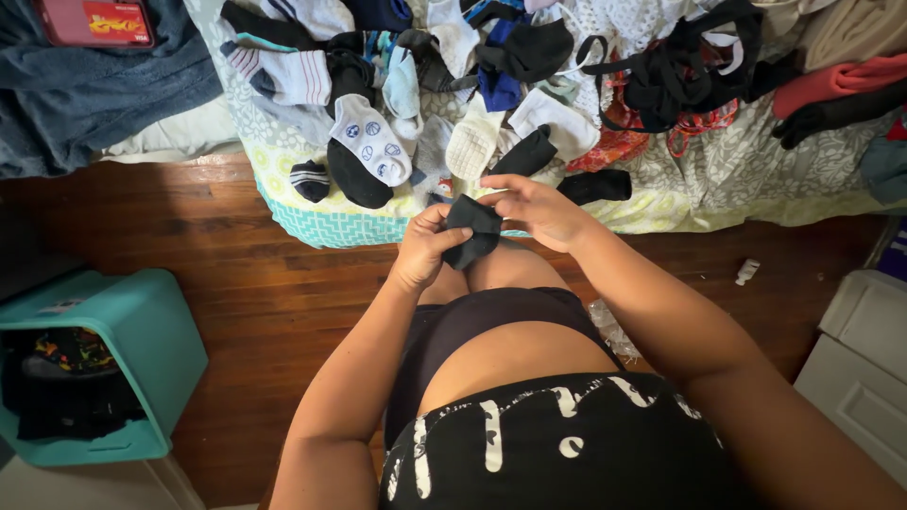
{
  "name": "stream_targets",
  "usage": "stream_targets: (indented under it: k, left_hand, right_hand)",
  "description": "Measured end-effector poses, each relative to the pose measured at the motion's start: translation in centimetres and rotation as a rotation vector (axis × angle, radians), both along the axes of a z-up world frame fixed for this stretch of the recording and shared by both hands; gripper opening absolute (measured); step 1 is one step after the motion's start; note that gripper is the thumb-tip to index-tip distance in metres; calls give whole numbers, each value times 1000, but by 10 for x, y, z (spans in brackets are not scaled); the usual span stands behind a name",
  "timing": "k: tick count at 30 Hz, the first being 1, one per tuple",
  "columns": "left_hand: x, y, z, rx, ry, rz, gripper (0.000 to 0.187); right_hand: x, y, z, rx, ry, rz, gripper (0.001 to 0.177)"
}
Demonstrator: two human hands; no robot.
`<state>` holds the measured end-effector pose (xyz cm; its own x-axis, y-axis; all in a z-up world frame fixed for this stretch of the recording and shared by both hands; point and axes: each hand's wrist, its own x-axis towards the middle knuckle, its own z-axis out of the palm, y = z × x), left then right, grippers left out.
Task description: The person sits on a bed and sorts a pile of socks, pairing and folding them by hand. They place the folded pairs into a nearby drawer repeatedly throughout the clip.
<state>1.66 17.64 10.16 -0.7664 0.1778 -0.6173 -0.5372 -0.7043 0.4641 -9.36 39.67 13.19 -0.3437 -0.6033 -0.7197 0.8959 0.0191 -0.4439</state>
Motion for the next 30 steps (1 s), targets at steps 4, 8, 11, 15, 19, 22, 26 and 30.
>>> stream_targets:
  k: [4,8,11,15,19,22,26,30]
  left_hand:
    - [-13,-1,20,-82,-14,-91,20]
    - [-14,-12,24,-54,-16,-173,17]
    - [-12,-28,18,-32,-78,-292,17]
    - [-2,-34,-10,-140,-146,-461,30]
    - [18,-5,-52,-112,-251,-644,42]
    - [23,33,-70,-186,-229,-756,44]
    - [2,98,-90,-548,116,-707,39]
    - [-35,142,-112,-286,-80,-585,50]
  right_hand:
    - [-6,-6,7,-89,134,98,47]
    - [-6,15,-9,5,24,11,22]
    - [1,37,-22,-84,-79,-169,15]
    - [50,68,-46,-3,-154,-273,14]
    - [119,108,-84,366,-248,-260,20]
    - [148,157,-123,570,-70,-244,15]
    - [129,192,-131,610,64,-502,14]
    - [93,215,-135,666,154,-614,12]
